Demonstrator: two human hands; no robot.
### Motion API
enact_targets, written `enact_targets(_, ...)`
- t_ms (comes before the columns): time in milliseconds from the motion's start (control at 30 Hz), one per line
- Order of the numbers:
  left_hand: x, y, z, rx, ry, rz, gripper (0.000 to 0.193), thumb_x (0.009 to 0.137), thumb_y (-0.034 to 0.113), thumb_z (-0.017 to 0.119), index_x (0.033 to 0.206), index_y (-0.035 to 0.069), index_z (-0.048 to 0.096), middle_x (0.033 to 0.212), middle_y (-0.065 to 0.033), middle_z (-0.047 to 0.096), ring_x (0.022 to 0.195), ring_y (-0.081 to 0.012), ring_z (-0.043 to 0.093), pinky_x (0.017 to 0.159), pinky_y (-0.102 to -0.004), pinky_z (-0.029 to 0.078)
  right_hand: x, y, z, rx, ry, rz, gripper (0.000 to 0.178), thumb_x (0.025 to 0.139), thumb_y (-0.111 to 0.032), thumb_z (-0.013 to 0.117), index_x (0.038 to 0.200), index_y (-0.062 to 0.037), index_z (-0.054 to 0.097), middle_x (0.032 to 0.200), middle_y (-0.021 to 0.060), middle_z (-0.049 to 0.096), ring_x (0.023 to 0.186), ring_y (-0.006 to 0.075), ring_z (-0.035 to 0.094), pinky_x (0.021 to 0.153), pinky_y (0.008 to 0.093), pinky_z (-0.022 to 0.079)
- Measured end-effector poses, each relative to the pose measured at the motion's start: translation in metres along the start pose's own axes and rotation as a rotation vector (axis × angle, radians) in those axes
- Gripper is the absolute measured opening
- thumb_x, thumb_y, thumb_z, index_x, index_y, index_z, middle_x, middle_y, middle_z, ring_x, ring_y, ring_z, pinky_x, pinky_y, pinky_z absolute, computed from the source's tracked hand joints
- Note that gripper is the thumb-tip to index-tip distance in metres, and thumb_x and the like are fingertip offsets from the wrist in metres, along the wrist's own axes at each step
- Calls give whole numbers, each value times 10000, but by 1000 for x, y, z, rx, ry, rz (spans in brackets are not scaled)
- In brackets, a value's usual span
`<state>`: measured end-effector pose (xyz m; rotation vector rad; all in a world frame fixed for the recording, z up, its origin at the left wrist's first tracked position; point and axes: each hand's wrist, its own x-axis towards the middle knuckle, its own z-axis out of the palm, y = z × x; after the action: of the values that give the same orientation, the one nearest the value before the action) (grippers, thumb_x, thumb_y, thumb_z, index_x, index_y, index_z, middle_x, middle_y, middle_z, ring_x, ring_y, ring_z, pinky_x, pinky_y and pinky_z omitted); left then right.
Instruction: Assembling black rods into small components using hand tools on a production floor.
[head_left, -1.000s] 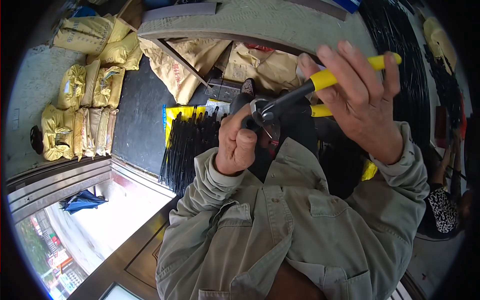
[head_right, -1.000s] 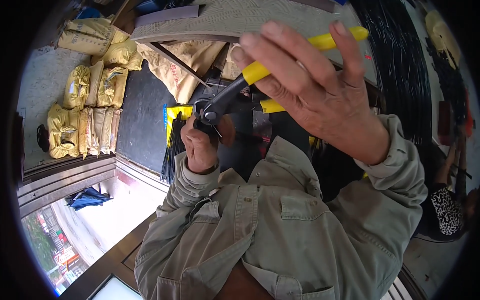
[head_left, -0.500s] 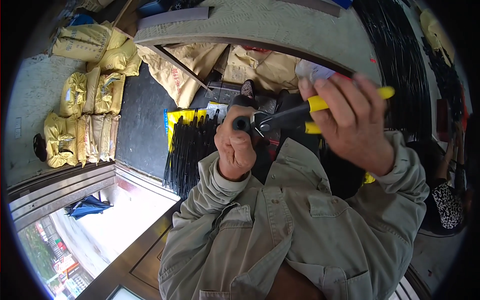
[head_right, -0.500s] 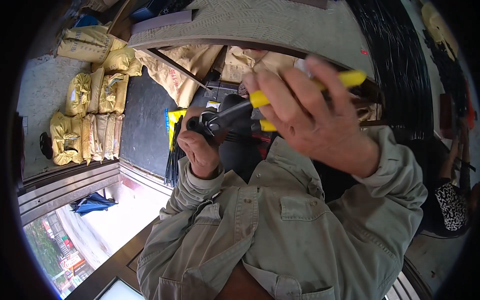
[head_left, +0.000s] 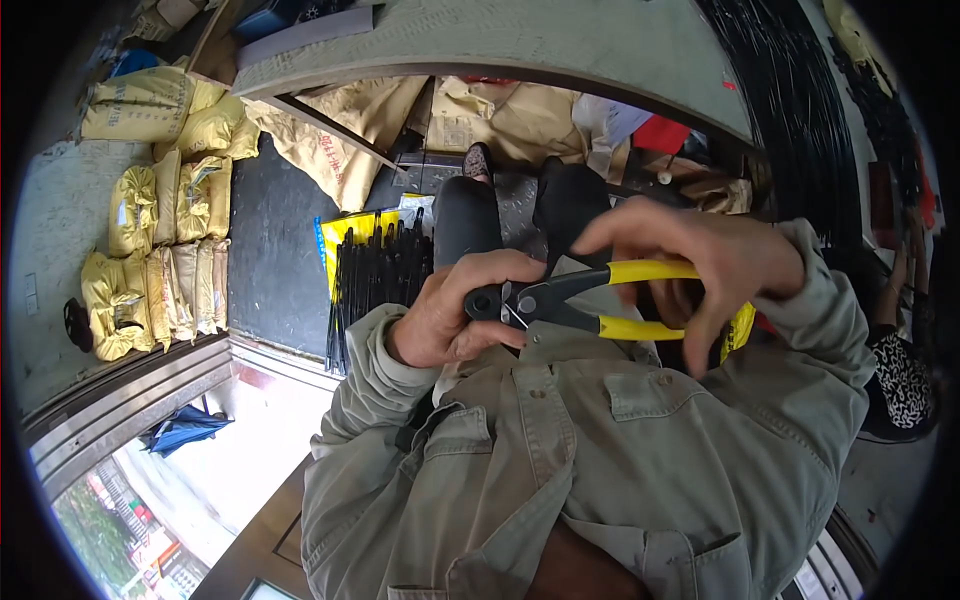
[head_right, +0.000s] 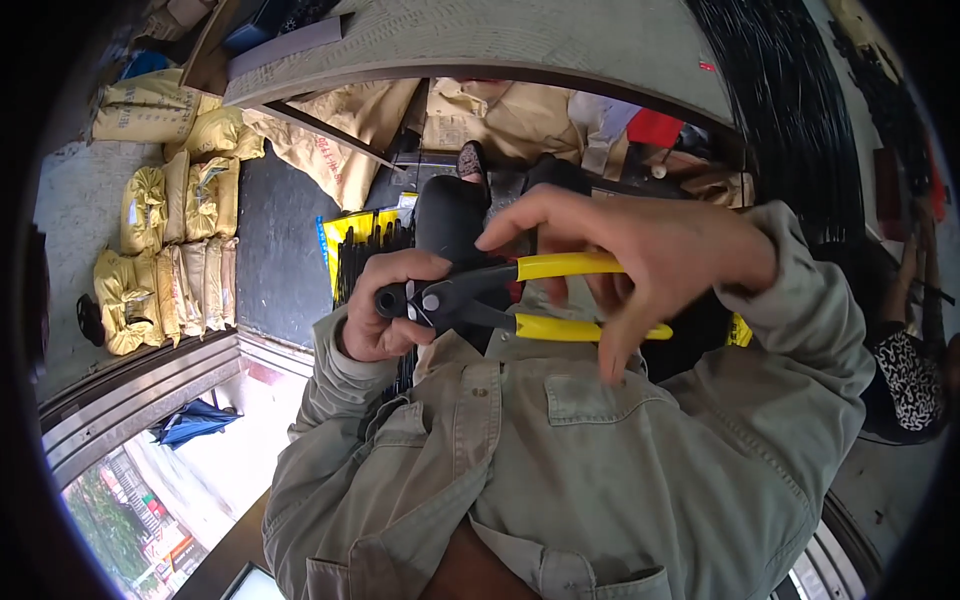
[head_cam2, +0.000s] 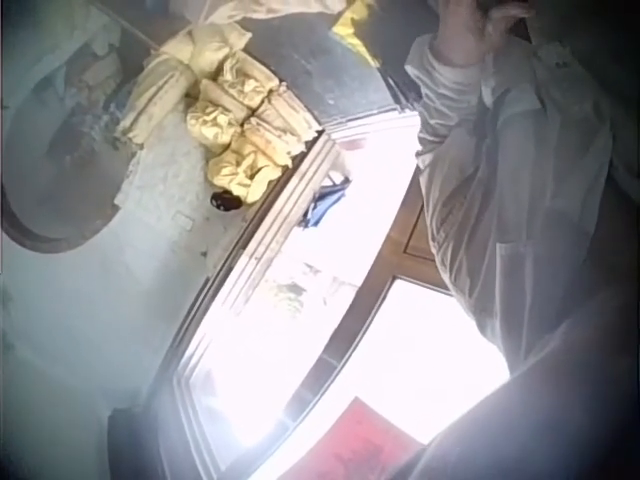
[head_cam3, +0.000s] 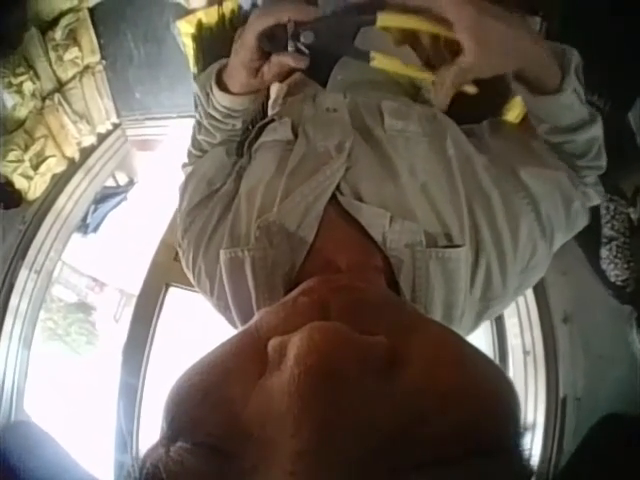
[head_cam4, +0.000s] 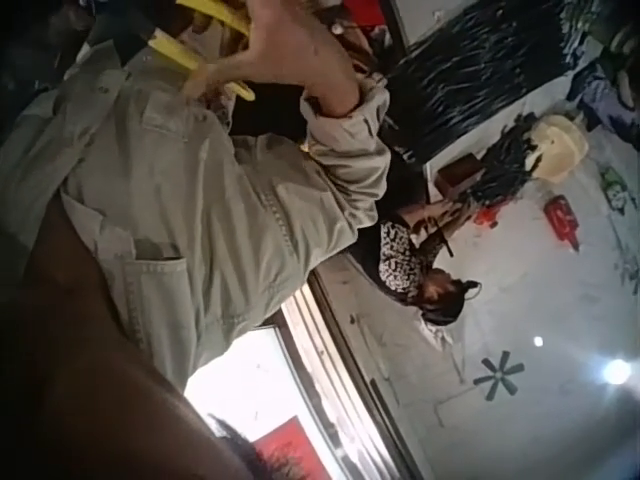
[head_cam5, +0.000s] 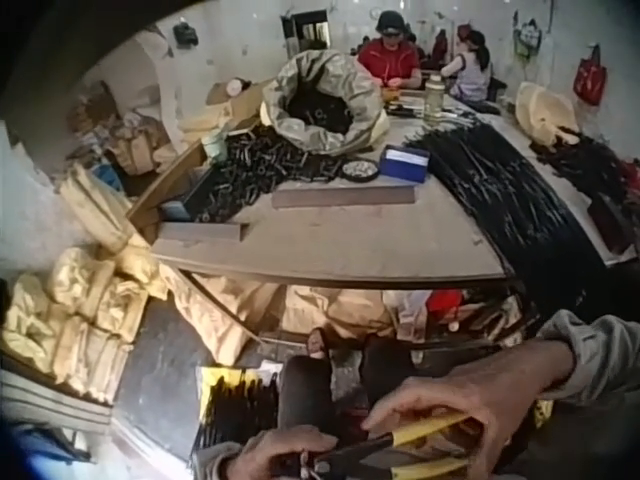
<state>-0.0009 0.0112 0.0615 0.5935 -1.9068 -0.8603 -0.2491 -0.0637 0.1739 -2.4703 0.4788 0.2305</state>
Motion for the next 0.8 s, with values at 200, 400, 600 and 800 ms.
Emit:
enact_targets(200,1,3,13,-3,197,-179,589,645,232,746,1113,1,475,1071,-147,553,886,-244,589,755,-299,452,5,11,56,-597,538,30,358,717,-173,642,1028,-20,547,1018,103,479,822,236,552,684,384,444)
enact_targets(400,8,-3,18,-28,236,-82,596,631,230,751,1114,5,482,1069,-143,553,870,-240,591,743,-294,454,5,10,49,-630,608,53,332,712,-104,629,1022,-19,546,1016,106,491,866,227,547,724,373,446)
enact_targets(600,9,-4,-1,-237,-76,-90,627,620,216,747,1142,6,469,1110,-140,543,948,-264,578,776,-308,452,-3,12,45,-1,332,24,429,686,-50,662,1075,-13,486,1023,125,529,754,219,572,655,337,471)
enact_targets(800,-1,-4,4,-100,60,-45,646,620,213,742,1162,9,457,1139,-141,532,992,-289,561,802,-331,450,1,10,47,165,299,21,519,691,-29,688,1132,3,416,1009,147,565,666,208,584,590,299,486)
